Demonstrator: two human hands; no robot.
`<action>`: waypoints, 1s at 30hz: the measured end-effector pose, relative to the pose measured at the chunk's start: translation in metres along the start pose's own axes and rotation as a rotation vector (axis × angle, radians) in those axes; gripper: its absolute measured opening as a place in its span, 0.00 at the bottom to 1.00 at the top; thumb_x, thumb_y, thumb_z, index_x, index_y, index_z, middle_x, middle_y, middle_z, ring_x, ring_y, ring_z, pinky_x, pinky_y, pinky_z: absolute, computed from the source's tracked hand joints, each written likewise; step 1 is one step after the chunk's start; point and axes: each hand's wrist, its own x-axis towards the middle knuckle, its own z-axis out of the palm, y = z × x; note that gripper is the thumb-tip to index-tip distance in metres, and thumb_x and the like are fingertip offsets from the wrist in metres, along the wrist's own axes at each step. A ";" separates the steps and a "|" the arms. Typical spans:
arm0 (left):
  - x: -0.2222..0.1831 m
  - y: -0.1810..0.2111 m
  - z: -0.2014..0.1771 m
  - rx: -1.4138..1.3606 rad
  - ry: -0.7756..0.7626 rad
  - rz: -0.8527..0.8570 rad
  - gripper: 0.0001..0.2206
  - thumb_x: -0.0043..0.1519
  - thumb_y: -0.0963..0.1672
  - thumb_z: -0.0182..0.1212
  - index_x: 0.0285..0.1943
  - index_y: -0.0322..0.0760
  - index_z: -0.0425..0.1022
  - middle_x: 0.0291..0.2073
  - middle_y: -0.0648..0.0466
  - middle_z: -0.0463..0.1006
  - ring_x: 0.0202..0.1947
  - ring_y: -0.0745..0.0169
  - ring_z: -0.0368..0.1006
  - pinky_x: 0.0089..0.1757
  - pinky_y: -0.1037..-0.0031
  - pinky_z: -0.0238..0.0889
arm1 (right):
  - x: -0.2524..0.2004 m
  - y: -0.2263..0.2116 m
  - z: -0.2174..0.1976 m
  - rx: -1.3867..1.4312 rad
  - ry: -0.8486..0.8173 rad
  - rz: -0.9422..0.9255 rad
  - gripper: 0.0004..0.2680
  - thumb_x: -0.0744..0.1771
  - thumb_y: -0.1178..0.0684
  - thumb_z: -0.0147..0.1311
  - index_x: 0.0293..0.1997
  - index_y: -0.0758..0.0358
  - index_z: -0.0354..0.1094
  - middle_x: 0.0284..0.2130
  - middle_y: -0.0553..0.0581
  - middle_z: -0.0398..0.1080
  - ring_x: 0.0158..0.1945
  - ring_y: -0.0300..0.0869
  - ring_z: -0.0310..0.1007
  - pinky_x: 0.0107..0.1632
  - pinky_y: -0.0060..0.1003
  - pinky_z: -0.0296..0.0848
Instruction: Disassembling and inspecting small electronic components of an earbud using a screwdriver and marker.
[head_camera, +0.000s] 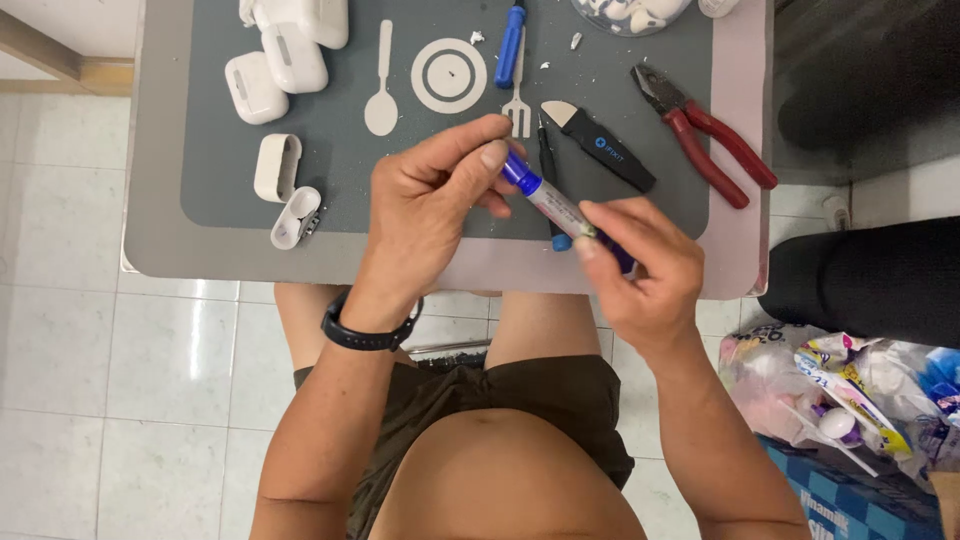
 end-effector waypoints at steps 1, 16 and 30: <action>-0.001 0.002 -0.003 0.009 -0.078 0.045 0.11 0.67 0.42 0.61 0.56 0.33 0.78 0.43 0.43 0.84 0.36 0.62 0.80 0.36 0.75 0.82 | -0.001 0.002 -0.001 0.067 -0.026 0.070 0.08 0.69 0.64 0.54 0.51 0.76 0.72 0.39 0.66 0.73 0.39 0.50 0.72 0.43 0.40 0.70; -0.009 0.025 0.005 0.135 -0.148 0.048 0.10 0.68 0.45 0.57 0.46 0.32 0.80 0.38 0.45 0.83 0.35 0.62 0.80 0.35 0.79 0.80 | 0.000 0.000 0.002 1.320 -0.303 0.952 0.17 0.70 0.50 0.52 0.62 0.73 0.66 0.25 0.66 0.67 0.15 0.38 0.54 0.19 0.27 0.54; -0.002 0.016 -0.003 0.967 -0.264 0.382 0.20 0.74 0.52 0.36 0.35 0.41 0.68 0.13 0.47 0.68 0.17 0.35 0.70 0.26 0.57 0.65 | 0.001 0.002 0.006 1.518 -0.244 0.986 0.13 0.70 0.53 0.48 0.52 0.77 0.70 0.15 0.60 0.57 0.08 0.33 0.48 0.12 0.27 0.50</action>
